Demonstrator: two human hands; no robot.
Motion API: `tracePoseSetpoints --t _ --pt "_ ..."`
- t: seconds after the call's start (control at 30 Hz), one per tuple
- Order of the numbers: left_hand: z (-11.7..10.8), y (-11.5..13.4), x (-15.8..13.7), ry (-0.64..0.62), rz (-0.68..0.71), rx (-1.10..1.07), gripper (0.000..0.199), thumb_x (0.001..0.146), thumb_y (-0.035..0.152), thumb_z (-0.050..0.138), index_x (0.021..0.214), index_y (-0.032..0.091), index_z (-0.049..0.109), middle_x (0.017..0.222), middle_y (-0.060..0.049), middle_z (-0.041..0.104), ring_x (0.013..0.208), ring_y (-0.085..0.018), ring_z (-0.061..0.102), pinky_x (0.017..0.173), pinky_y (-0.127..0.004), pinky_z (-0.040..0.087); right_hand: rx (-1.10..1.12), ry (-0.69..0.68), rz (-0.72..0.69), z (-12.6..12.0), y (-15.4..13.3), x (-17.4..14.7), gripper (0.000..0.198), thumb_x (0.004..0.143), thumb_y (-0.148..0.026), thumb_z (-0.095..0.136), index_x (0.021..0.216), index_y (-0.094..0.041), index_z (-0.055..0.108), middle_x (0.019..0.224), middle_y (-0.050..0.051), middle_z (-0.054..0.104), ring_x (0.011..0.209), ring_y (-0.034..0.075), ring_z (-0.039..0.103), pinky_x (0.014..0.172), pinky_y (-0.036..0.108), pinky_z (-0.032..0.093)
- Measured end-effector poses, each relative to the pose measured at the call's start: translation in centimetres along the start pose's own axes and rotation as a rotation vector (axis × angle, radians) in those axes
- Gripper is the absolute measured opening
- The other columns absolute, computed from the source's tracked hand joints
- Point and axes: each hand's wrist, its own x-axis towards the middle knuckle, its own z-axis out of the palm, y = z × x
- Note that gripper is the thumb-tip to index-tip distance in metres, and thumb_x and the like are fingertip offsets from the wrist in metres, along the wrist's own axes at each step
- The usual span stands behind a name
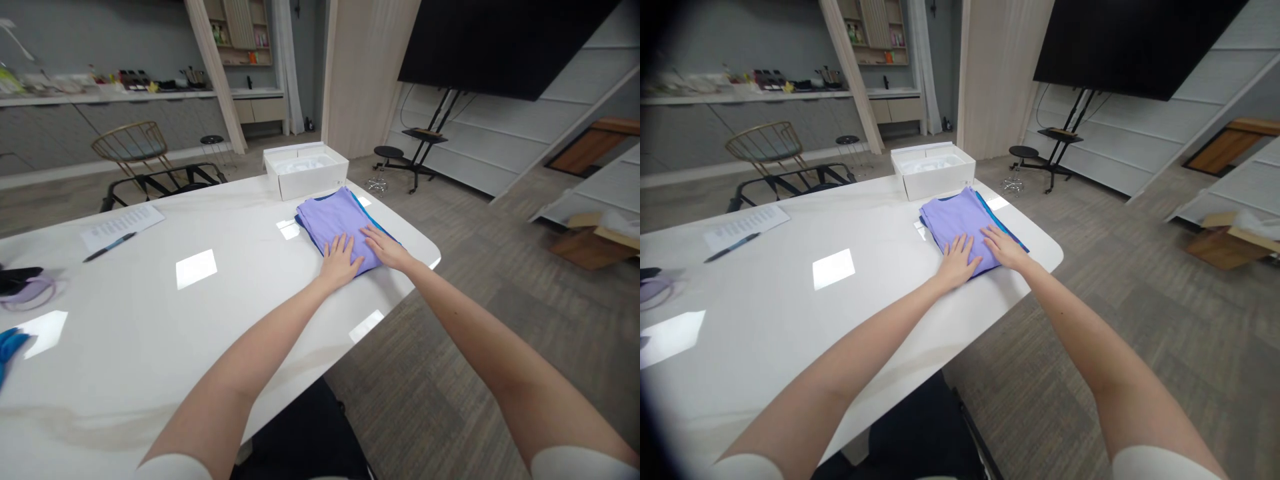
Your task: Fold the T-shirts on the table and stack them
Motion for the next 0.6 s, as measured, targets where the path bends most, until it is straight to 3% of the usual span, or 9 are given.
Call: tracePoseSetpoints --t 0.17,0.3,0.43,0.6 --pt "1.2 2.0 -1.4 -0.052 -0.01 -0.011 0.075 0.101 0.058 0.04 0.163 0.018 0.028 0.172 -0.013 0.013 0.159 -0.034 0.006 0.127 -0.059 0.011 -0.066 -0.061 0.166 0.7 -0.2 -3.1 0.06 0.108 -0.051 0.023 0.164 -0.029 0.028 0.169 0.008 0.027 0.155 0.031 0.025 0.121 0.065 0.023" --pt "-0.5 2.4 -2.8 -0.109 0.077 -0.011 0.063 0.103 0.053 0.04 0.155 0.019 0.044 0.169 -0.014 0.025 0.157 -0.032 0.02 0.126 -0.057 0.018 -0.264 0.013 0.261 -1.0 -2.0 -3.1 0.051 0.107 -0.042 0.033 0.152 -0.024 0.048 0.159 0.015 0.044 0.145 0.034 0.042 0.114 0.069 0.029" --pt "-4.9 0.4 -5.0 -0.045 0.106 0.003 0.039 0.101 0.034 0.046 0.131 0.02 0.067 0.146 -0.014 0.059 0.134 -0.027 0.055 0.117 -0.042 0.038 -0.323 0.114 0.09 -2.2 -8.2 -1.7 0.039 0.103 -0.031 0.042 0.133 -0.018 0.064 0.135 0.017 0.065 0.126 0.03 0.059 0.106 0.046 0.044" --pt "-12.2 -5.9 -10.1 -0.022 -0.109 0.067 0.032 0.098 0.029 0.047 0.114 0.023 0.074 0.113 -0.011 0.074 0.107 -0.027 0.068 0.093 -0.037 0.051 -0.183 -0.077 -0.159 0.4 -19.6 1.0 0.031 0.103 -0.033 0.046 0.116 -0.024 0.073 0.11 0.008 0.077 0.102 0.024 0.069 0.085 0.031 0.049"
